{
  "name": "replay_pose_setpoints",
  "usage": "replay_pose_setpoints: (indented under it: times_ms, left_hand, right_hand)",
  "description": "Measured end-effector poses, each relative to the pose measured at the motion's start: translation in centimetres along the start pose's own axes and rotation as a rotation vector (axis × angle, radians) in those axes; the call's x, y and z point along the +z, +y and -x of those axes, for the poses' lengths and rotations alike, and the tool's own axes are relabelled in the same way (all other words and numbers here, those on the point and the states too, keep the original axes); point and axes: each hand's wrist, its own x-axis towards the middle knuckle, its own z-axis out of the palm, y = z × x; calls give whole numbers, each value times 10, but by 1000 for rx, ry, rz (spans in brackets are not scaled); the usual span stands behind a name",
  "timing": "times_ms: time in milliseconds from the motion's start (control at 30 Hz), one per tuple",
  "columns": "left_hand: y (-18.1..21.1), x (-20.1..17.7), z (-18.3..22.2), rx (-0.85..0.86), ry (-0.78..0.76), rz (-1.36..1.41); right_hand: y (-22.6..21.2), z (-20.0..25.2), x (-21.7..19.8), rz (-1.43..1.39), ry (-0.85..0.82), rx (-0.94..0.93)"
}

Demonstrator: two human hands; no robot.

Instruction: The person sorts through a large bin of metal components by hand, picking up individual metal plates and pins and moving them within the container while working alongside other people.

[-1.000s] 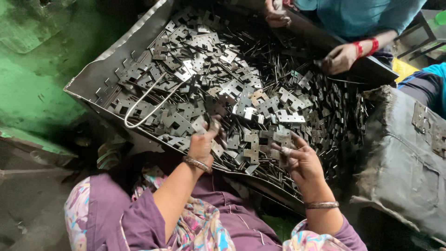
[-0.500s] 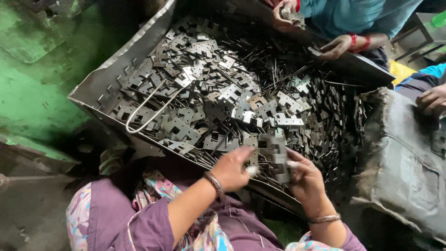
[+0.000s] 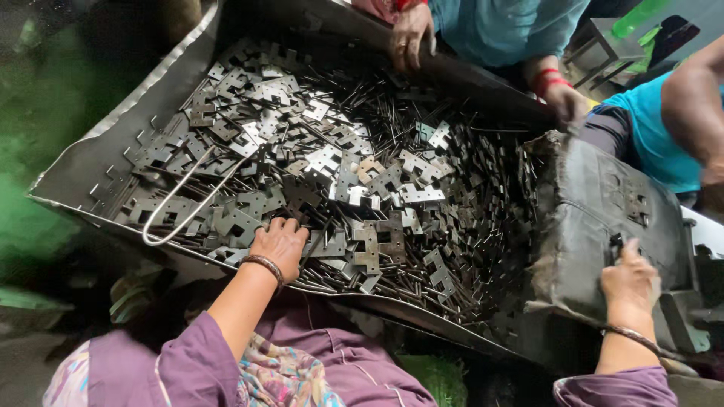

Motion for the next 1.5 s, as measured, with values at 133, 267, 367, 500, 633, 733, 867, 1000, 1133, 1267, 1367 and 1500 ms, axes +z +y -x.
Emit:
replay_pose_setpoints:
  times_ms: [133, 267, 367, 500, 633, 733, 867, 1000, 1133, 1267, 1367, 1500]
  left_hand:
    - [2, -17, 9, 25, 10, 83]
    - [14, -27, 12, 0, -39, 125]
    - [18, -23, 10, 114, -9, 29]
    - [17, -13, 9, 94, 23, 70]
    - [17, -9, 7, 95, -59, 104]
    - [12, -9, 14, 209, 81, 189]
    - [12, -16, 13, 271, 296, 358]
    - [27, -24, 18, 273, 397, 646]
    - [34, -27, 14, 117, 322, 586]
    - [34, -28, 12, 251, 710, 673]
    - [33, -30, 14, 174, 628, 784]
    - [27, -33, 22, 171, 548, 858]
  right_hand:
    - [-59, 3, -36, -175, -38, -62]
    - [-216, 15, -94, -642, -186, -314]
    - [-325, 29, -116, -624, -401, -643]
    - [-385, 39, -121, -400, -505, -807]
    - [-383, 54, -118, -695, -696, -554]
    - [-355, 50, -99, -1399, -702, -270]
    - [-292, 29, -90, -1950, -753, 327]
    - [-274, 38, -101, -2369, -891, 714]
    - [-302, 56, -112, -1592, -892, 32]
    - [-332, 92, -112, -763, -511, -728]
    - [-345, 118, -112, -448, -407, -865]
    - [-349, 98, -115, -385, -543, -809]
